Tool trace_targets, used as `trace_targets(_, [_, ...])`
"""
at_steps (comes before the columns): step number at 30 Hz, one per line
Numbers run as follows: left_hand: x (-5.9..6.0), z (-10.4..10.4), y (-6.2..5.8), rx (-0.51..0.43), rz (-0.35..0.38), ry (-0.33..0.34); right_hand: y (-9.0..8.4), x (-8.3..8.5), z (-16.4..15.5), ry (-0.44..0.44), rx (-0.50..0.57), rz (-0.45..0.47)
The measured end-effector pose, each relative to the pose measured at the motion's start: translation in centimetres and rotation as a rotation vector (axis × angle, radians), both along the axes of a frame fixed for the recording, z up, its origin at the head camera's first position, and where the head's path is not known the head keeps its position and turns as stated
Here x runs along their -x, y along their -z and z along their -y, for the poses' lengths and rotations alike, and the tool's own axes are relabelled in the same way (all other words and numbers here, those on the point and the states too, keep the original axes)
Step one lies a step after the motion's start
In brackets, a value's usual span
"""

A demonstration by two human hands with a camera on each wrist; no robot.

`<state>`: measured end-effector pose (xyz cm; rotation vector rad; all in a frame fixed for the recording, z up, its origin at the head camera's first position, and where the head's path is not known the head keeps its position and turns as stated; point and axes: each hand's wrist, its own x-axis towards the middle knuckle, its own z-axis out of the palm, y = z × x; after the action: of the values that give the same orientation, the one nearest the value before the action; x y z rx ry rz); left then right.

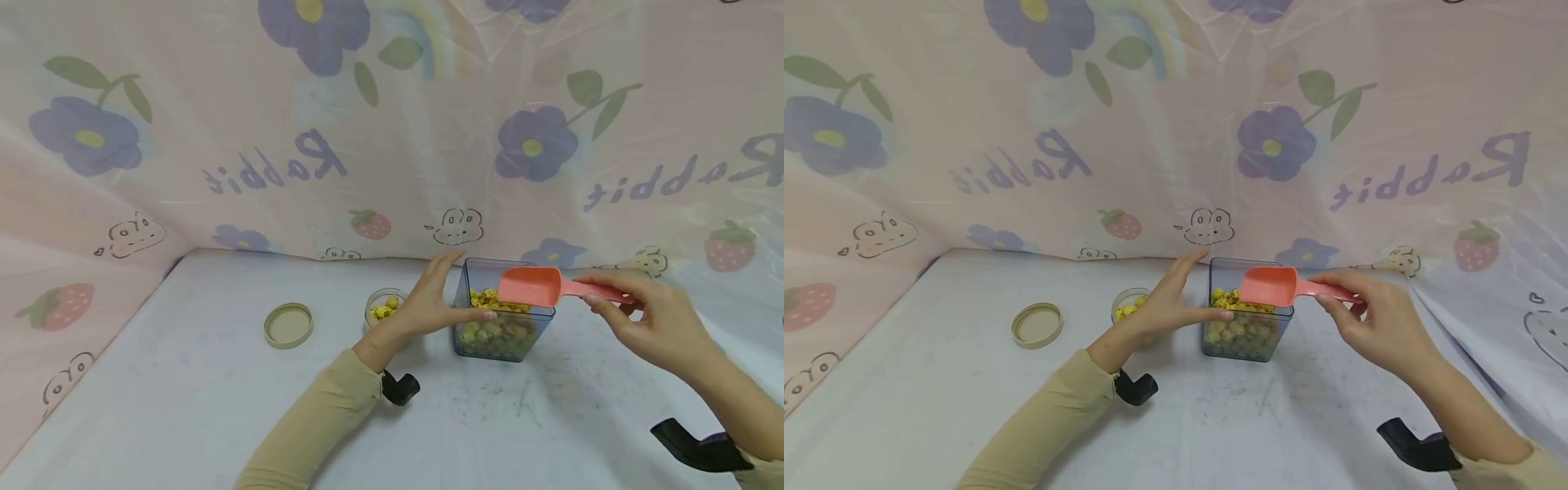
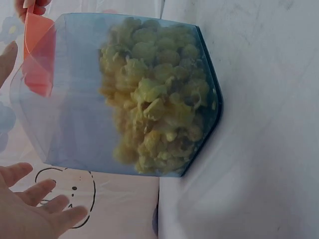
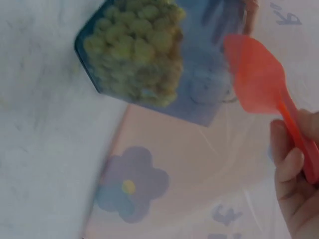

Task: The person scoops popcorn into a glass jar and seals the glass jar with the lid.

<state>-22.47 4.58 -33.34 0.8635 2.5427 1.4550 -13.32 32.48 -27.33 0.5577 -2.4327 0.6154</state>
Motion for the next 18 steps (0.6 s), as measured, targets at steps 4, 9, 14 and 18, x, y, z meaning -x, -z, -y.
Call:
trace_targets(4, [0.1,-0.4,0.1,-0.005,0.047,0.004,-0.5,0.0,-0.3,0.025,-0.083,0.013])
trace_targets(9, [0.1,-0.8,0.2,-0.015,0.087,0.001,-0.6,0.1,-0.5,0.008,-0.136,0.017])
trace_targets(14, [0.4,-1.0,0.3,-0.119,0.165,0.052,-1.1,0.3,-0.7,-0.028,-0.188,0.005])
trace_targets(18, [0.6,-1.1,0.5,-0.207,0.238,0.087,-1.8,0.6,-0.7,-0.063,-0.251,-0.004])
